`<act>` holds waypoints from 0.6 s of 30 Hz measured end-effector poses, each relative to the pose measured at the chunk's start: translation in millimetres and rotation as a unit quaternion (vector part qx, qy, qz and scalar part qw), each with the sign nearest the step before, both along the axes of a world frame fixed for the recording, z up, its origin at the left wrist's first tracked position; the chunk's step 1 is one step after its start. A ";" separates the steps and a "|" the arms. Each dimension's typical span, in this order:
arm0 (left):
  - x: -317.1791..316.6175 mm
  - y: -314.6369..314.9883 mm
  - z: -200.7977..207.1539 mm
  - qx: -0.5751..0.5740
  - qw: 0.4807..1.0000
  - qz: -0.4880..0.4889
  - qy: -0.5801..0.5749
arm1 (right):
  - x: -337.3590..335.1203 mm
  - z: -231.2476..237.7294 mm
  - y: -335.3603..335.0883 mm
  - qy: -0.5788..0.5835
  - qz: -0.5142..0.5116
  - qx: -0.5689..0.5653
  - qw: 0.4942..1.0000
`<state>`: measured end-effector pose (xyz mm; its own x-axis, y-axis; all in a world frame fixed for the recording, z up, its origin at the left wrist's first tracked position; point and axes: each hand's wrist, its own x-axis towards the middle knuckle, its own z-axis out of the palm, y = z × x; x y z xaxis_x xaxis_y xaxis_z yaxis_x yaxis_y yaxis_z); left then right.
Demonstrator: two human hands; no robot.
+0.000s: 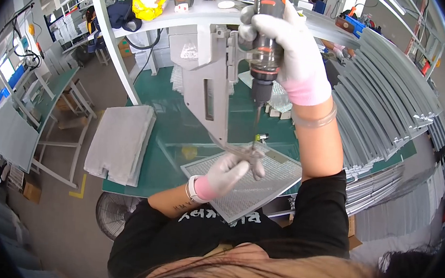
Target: Assemble an industrial filter unit by applying masking tape to the housing and using a power drill to secure components.
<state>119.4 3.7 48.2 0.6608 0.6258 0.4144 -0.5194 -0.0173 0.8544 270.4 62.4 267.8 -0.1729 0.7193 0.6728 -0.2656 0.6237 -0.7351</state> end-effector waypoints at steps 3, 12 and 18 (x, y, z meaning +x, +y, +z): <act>-6.5 3.2 1.3 0.255 0.955 -0.087 0.127 | 8.0 2.7 -5.0 -0.007 0.037 -0.043 0.998; -19.5 27.0 10.5 0.426 0.785 -0.423 0.155 | 13.5 8.6 -27.5 0.067 0.031 -0.116 0.990; -10.0 20.1 27.0 0.502 0.728 -0.413 0.217 | 23.7 0.4 -1.9 -0.005 0.157 0.104 0.982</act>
<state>109.4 23.8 75.2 0.8450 -0.5339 0.0294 -0.3921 -0.5812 0.7131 294.1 60.6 268.2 -0.3713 0.4773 0.7964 -0.4627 0.6485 -0.6044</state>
